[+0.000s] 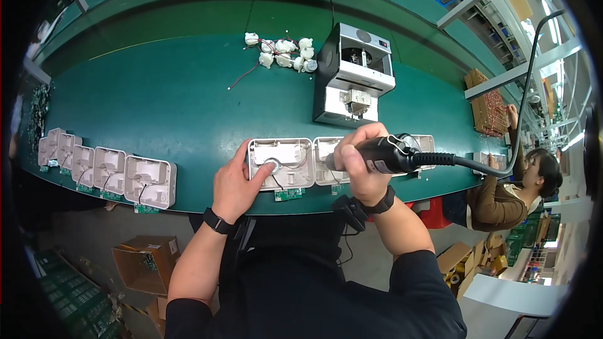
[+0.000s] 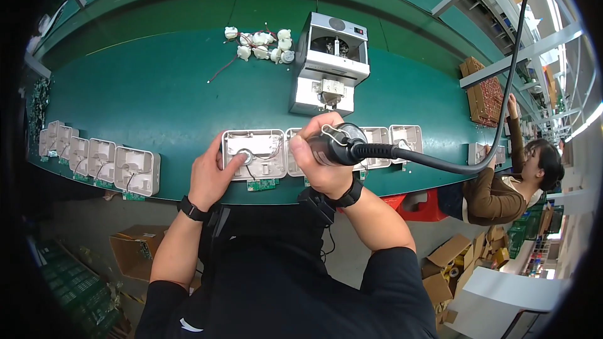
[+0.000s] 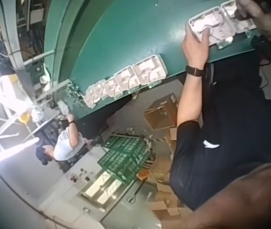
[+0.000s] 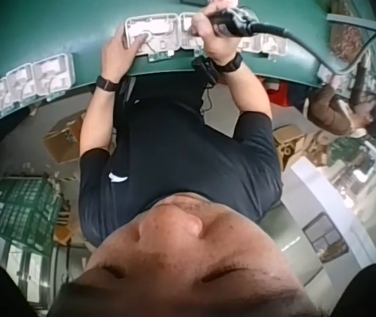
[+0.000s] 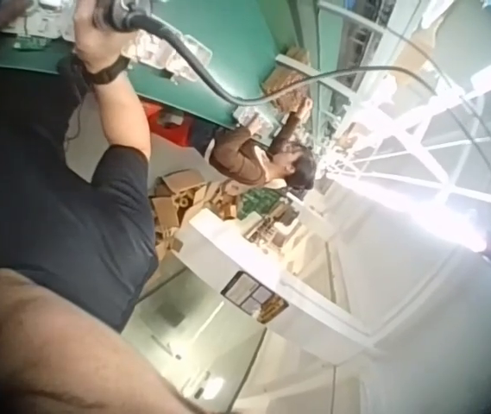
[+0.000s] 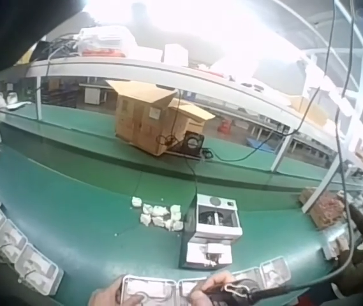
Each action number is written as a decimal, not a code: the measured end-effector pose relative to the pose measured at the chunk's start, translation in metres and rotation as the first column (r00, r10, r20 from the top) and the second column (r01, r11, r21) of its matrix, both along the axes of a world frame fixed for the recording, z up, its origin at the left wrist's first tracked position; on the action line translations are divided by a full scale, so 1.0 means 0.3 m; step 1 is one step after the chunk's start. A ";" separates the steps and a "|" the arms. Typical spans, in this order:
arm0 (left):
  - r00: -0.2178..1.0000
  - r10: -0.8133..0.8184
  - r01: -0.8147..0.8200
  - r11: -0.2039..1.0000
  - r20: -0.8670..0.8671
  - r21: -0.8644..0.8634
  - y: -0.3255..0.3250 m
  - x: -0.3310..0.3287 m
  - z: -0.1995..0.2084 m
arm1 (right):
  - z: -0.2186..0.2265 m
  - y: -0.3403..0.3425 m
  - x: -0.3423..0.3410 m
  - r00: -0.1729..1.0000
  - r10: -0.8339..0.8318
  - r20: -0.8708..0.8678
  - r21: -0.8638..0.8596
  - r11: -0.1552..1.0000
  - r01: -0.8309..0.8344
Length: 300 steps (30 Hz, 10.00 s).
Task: The person picks up motors and fits them into plastic housings by hand before securing them with a power screwdriver. This process is repeated for several units, after which the person gathers more motors to continue the assembly.
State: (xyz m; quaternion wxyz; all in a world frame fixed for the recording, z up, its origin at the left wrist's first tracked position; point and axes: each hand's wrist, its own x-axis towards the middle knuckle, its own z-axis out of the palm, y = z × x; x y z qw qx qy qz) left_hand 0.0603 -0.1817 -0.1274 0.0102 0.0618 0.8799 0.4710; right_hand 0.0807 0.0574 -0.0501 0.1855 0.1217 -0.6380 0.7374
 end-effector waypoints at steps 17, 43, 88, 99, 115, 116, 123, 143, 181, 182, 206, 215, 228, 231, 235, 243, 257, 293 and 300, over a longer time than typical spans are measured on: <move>0.992 -0.083 0.089 0.995 0.094 -0.054 0.084 -0.004 0.060 | 0.241 0.168 -0.203 0.940 -0.221 -0.261 0.034 0.971 0.237; 0.994 -0.092 0.095 0.994 0.058 -0.049 0.116 -0.008 0.034 | 0.016 -0.117 -0.021 0.990 0.139 0.031 0.064 0.988 -0.141; 0.996 -0.091 0.090 0.988 -0.004 -0.123 0.138 0.021 0.033 | 0.237 -0.024 -0.052 0.992 0.094 -0.080 -0.127 0.986 -0.103; 0.996 -0.082 0.084 0.991 0.026 -0.107 0.143 0.021 0.022 | 0.158 -0.193 -0.022 0.956 0.295 0.004 0.064 0.954 -0.294; 0.994 -0.085 0.090 0.992 0.062 -0.085 0.148 0.029 -0.003 | -0.025 -0.180 -0.046 0.934 0.358 0.021 0.133 0.924 -0.357; 0.994 -0.087 0.092 0.992 0.063 -0.082 0.147 0.030 0.003 | -0.025 -0.175 -0.043 0.931 0.365 0.022 0.192 0.912 -0.362; 0.991 -0.094 0.102 0.991 0.100 -0.084 0.140 0.023 0.038 | 0.104 -0.207 -0.012 0.933 0.359 0.015 0.105 0.928 -0.358; 0.997 -0.076 0.078 0.992 0.021 -0.096 0.158 0.028 0.000 | 0.021 -0.187 -0.044 0.969 0.244 0.046 0.151 0.957 -0.248; 0.996 -0.026 0.034 0.996 0.090 -0.083 0.172 0.137 0.075 | 0.045 0.639 -0.539 0.678 -0.724 0.127 0.819 0.462 0.340; 0.986 -0.135 0.120 0.982 0.093 0.147 0.175 0.182 0.234 | -0.084 0.592 -0.591 0.676 -0.722 0.145 0.675 0.572 0.467; 0.879 -0.315 0.212 0.930 0.357 0.300 0.243 0.189 0.045 | -0.197 0.724 0.269 0.490 -0.824 -0.284 0.940 -0.140 0.310; 0.749 -0.595 0.411 0.762 0.291 0.500 0.710 0.182 0.039 | -0.207 1.278 0.270 0.481 -0.823 -0.301 0.927 -0.134 0.351; 0.748 -0.658 0.629 0.667 -0.080 0.399 1.081 0.096 0.055 | -0.113 1.693 0.267 0.248 -0.914 -0.321 0.883 -0.194 0.426; 0.745 -0.667 0.591 0.665 0.008 0.456 0.780 0.178 0.146 | -0.089 1.494 0.283 0.274 -0.829 -0.488 0.733 -0.218 0.645; 0.829 -0.533 0.475 0.830 0.166 0.293 0.402 0.193 0.143 | -0.142 1.051 0.286 0.591 -0.696 -0.407 0.722 0.152 0.675; 0.986 -0.023 -0.029 0.952 0.168 0.306 -0.070 0.301 0.202 | -0.215 0.332 0.353 0.942 -0.330 0.064 0.782 0.603 0.158; 0.755 0.368 -0.653 0.497 -0.543 -0.571 -1.236 0.049 0.147 | -0.165 -0.499 0.273 0.714 0.430 0.552 0.371 0.640 -0.673; 0.919 -0.217 0.100 0.936 -0.329 -0.337 -1.386 -0.119 0.667 | 0.254 -0.754 0.411 0.623 -0.781 0.045 0.721 0.457 0.521; 0.615 -0.596 0.369 0.796 -0.517 -0.479 -1.060 -0.610 0.761 | 0.145 -0.750 0.391 0.536 -0.843 0.039 0.581 0.456 0.675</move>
